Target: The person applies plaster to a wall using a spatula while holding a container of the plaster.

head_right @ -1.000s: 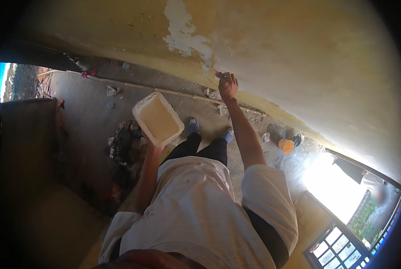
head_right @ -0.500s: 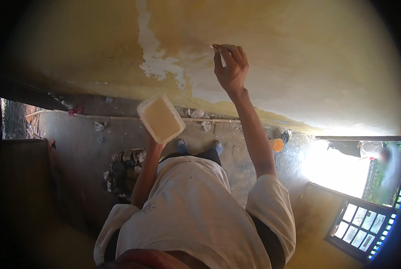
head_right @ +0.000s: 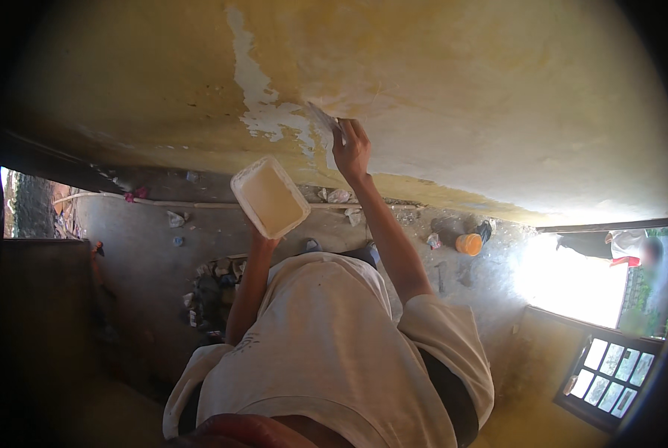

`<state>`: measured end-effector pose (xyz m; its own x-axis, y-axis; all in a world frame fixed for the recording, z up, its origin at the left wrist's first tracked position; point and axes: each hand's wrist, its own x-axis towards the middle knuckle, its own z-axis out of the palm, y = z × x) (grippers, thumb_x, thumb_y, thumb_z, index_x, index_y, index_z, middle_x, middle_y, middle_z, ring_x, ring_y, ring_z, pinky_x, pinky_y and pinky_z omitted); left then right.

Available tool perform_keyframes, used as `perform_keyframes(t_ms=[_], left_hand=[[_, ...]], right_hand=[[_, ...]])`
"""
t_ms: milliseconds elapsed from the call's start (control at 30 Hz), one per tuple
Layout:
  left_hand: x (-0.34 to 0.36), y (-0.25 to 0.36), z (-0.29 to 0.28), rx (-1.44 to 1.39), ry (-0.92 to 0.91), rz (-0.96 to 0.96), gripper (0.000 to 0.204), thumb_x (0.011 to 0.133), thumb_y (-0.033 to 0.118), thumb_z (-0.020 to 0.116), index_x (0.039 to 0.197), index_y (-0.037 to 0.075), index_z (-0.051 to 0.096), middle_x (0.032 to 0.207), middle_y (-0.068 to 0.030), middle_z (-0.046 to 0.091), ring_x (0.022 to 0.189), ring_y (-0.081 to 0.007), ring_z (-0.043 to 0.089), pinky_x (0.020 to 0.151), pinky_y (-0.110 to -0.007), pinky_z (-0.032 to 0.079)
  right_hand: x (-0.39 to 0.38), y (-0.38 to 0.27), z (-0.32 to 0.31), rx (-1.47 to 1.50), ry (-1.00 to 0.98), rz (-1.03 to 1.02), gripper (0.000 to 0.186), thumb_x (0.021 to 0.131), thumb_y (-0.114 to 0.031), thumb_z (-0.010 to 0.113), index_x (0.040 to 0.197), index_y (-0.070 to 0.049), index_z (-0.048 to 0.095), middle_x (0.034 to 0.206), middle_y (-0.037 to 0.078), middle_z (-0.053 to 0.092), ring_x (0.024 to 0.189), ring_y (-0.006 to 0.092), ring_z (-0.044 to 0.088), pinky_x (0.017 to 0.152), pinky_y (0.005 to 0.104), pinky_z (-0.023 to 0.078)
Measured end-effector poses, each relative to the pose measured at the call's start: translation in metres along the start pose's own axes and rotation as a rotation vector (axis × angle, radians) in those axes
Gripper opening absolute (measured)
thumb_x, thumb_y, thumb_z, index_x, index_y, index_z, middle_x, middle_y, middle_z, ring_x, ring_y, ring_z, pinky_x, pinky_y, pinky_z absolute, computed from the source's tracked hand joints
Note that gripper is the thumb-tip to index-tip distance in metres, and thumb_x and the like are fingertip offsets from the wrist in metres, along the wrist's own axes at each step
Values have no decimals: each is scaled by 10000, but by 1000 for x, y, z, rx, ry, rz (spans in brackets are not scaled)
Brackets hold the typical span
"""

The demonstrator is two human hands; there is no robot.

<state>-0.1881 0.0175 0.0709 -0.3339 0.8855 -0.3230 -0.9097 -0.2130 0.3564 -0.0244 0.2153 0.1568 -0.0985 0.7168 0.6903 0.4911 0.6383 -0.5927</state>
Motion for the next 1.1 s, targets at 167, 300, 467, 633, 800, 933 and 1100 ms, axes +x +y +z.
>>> perform_keyframes(t_ms=[167, 300, 467, 633, 800, 933, 1100], left_hand=[[3, -3, 2, 72, -1, 13, 568, 1023, 542, 359, 1412, 144, 469, 1312, -57, 588, 1160, -260, 608, 969, -435, 521], [7, -10, -8, 29, 2, -7, 560, 1023, 541, 365, 1392, 138, 486, 1299, -49, 595, 1159, -247, 606, 960, -425, 524], [10, -20, 0, 62, -1, -1, 552, 1027, 532, 362, 1385, 132, 493, 1286, -48, 604, 1148, -242, 613, 950, -417, 531], [13, -20, -6, 42, -131, -47, 582, 1004, 555, 413, 1424, 155, 465, 1345, -48, 575, 1204, -259, 585, 992, -472, 511], [4, -22, 24, 26, -88, -68, 529, 1038, 491, 345, 1395, 126, 482, 1287, -67, 604, 1142, -256, 624, 953, -434, 542], [8, -24, 15, 85, -84, -23, 536, 1038, 496, 338, 1404, 128, 476, 1296, -64, 601, 1159, -256, 616, 964, -441, 536], [5, -24, 7, 29, -29, -28, 564, 1033, 521, 331, 1421, 133, 463, 1324, -64, 588, 1186, -260, 602, 986, -447, 523]], right_hand=[[66, -2, -46, -67, 293, -123, 160, 826, 11, 699, 979, -17, 663, 871, 145, 649, 780, 324, 649, 670, 402, 511], [96, -21, -120, -116, 477, -38, 121, 847, -13, 730, 940, -3, 653, 842, 77, 674, 743, 143, 621, 680, 276, 506], [38, 15, -123, -42, 392, 185, 100, 899, -55, 687, 978, -8, 647, 835, 50, 667, 772, 89, 614, 657, 253, 495], [-6, -12, -27, 99, 43, 77, 95, 860, -16, 685, 952, -25, 666, 877, 122, 685, 784, 281, 689, 671, 366, 536], [19, 6, 7, -7, 34, -70, 118, 814, 7, 707, 915, -44, 674, 860, 107, 664, 789, 332, 649, 679, 405, 513], [80, -14, -37, -106, 285, -189, 182, 775, 43, 695, 932, -48, 686, 874, 95, 671, 806, 297, 650, 720, 401, 500], [80, -36, -89, -41, 389, -118, 151, 821, 50, 711, 951, -19, 678, 899, 136, 672, 784, 276, 671, 627, 337, 514]])
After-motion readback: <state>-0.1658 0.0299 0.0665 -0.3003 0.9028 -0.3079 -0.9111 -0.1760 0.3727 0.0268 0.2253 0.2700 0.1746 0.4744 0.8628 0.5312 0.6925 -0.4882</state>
